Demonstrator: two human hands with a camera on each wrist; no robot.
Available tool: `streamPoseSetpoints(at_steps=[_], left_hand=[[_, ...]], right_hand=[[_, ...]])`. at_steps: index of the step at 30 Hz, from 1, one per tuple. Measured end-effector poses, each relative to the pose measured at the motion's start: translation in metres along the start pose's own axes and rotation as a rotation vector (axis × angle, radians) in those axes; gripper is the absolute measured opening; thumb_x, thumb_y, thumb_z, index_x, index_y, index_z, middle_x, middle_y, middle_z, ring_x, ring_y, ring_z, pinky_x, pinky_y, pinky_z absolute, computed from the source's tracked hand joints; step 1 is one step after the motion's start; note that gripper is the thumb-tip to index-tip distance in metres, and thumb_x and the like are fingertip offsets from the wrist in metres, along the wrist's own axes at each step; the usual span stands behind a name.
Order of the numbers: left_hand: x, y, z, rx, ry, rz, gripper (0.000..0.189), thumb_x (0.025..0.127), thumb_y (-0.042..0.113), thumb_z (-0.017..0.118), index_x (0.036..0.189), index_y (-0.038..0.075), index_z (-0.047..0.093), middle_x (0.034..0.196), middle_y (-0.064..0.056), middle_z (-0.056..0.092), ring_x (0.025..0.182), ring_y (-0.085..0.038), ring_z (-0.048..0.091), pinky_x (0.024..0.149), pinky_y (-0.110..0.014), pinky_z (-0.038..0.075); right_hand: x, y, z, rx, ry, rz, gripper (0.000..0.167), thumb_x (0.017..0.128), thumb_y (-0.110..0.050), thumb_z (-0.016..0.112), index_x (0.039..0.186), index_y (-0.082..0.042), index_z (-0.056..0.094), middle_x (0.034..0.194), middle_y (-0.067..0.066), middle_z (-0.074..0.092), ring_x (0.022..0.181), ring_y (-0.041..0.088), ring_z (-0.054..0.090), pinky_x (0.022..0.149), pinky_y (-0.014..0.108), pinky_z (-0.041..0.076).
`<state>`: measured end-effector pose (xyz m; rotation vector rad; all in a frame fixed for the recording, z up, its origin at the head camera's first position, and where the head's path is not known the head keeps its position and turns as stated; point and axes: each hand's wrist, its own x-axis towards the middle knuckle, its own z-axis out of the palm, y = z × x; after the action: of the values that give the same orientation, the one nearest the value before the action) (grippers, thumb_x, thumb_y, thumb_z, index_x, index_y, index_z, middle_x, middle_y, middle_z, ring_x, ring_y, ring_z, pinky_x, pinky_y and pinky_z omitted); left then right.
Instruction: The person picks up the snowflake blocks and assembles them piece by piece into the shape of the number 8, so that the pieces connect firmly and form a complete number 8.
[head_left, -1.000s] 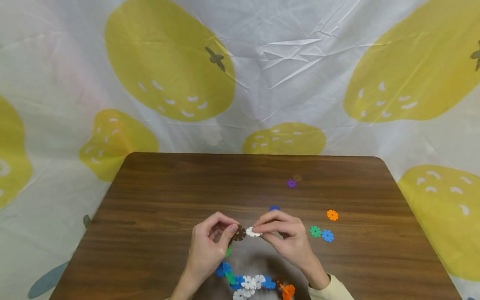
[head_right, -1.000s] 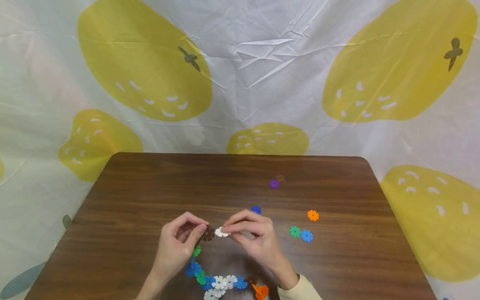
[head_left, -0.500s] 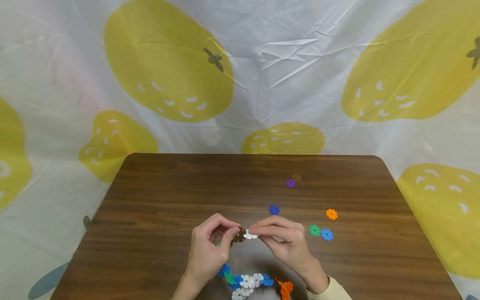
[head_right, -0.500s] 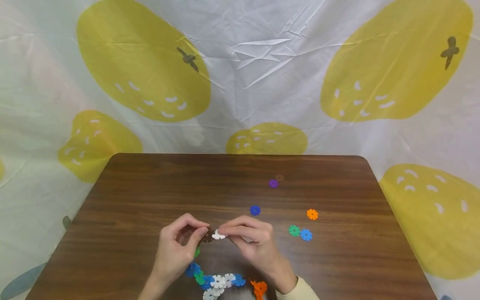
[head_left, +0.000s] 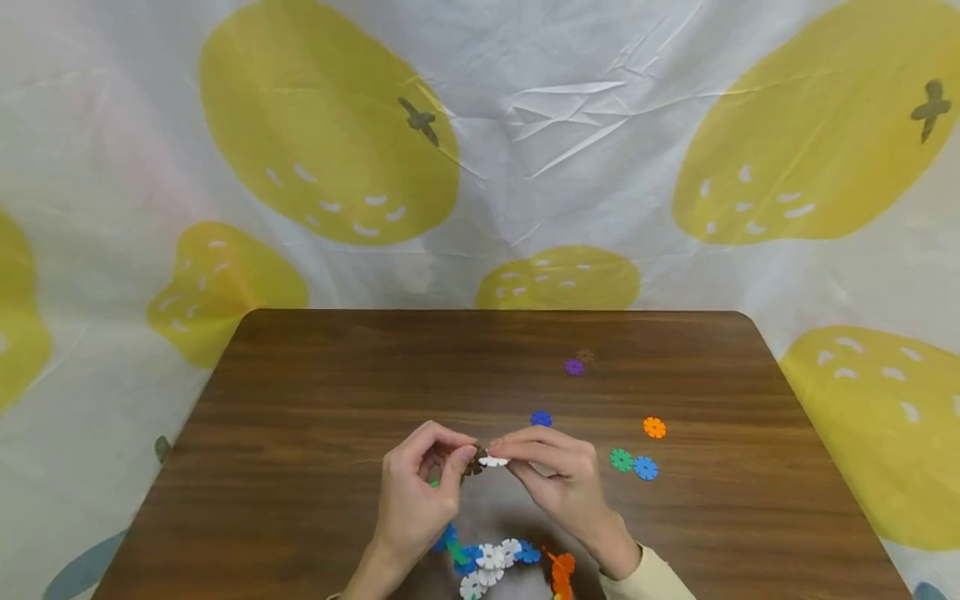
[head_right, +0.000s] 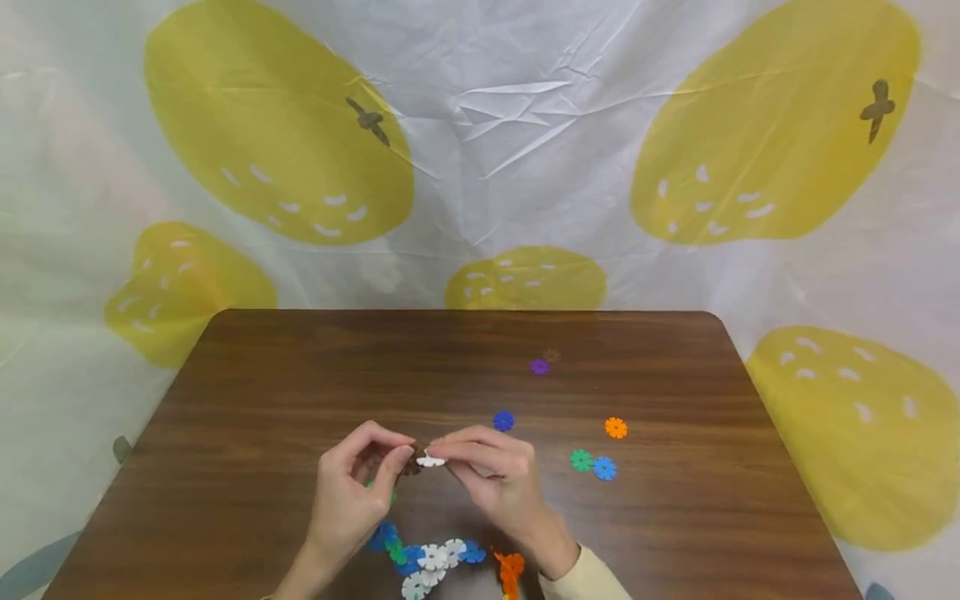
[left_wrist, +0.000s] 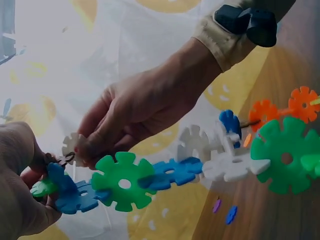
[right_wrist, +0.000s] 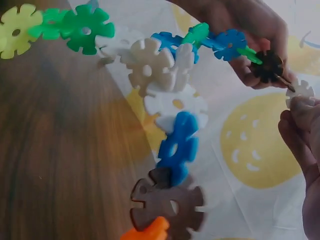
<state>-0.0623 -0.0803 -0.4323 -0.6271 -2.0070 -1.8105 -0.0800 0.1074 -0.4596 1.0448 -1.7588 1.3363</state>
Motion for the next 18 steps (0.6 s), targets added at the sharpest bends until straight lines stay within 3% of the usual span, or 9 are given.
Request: streamPoseSetpoints(at_steps=[4,9,12,15,18], left_hand=[[0.002,-0.003,-0.006,0.020,0.012,-0.001,0.012,0.089,-0.006,0.071,0.092,0.006,0.071,0.083,-0.007,0.068,0.066,-0.007,0.059,0.053,-0.020,0.051],[0.001,-0.005,-0.012,0.078,0.004,-0.042,0.017,0.092,-0.004,0.068,0.099,0.010,0.073,0.085,-0.001,0.067,0.068,-0.005,0.056,0.054,-0.020,0.051],[0.001,-0.007,-0.015,0.123,-0.027,-0.066,0.020,0.094,-0.003,0.066,0.100,0.013,0.075,0.084,0.003,0.065,0.068,-0.004,0.053,0.054,-0.021,0.049],[0.001,-0.009,-0.017,0.147,-0.050,-0.074,0.021,0.095,-0.002,0.066,0.097,0.015,0.076,0.084,0.005,0.064,0.068,-0.004,0.053,0.055,-0.022,0.049],[0.003,-0.011,-0.017,0.162,-0.068,-0.066,0.019,0.095,-0.001,0.066,0.095,0.015,0.075,0.085,0.006,0.065,0.069,-0.004,0.054,0.056,-0.022,0.050]], right_hand=[[-0.003,0.011,-0.010,-0.081,-0.068,0.167,0.027,0.082,0.011,0.076,0.106,0.000,0.076,0.099,0.013,0.076,0.087,0.022,0.074,0.080,0.023,0.061],[-0.020,0.045,-0.038,-0.376,-0.129,0.527,0.032,0.079,0.005,0.082,0.109,-0.002,0.074,0.096,0.011,0.073,0.078,0.020,0.072,0.070,0.026,0.062],[-0.035,0.068,-0.051,-0.520,-0.228,0.732,0.035,0.080,-0.002,0.084,0.113,0.000,0.072,0.094,0.014,0.068,0.072,0.019,0.068,0.064,0.027,0.059],[-0.048,0.086,-0.055,-0.574,-0.348,0.837,0.039,0.083,-0.012,0.084,0.117,0.001,0.070,0.097,0.016,0.065,0.074,0.017,0.062,0.065,0.027,0.054],[-0.055,0.099,-0.054,-0.594,-0.404,0.855,0.034,0.084,-0.017,0.083,0.112,-0.003,0.072,0.097,0.014,0.063,0.077,0.017,0.057,0.067,0.029,0.050]])
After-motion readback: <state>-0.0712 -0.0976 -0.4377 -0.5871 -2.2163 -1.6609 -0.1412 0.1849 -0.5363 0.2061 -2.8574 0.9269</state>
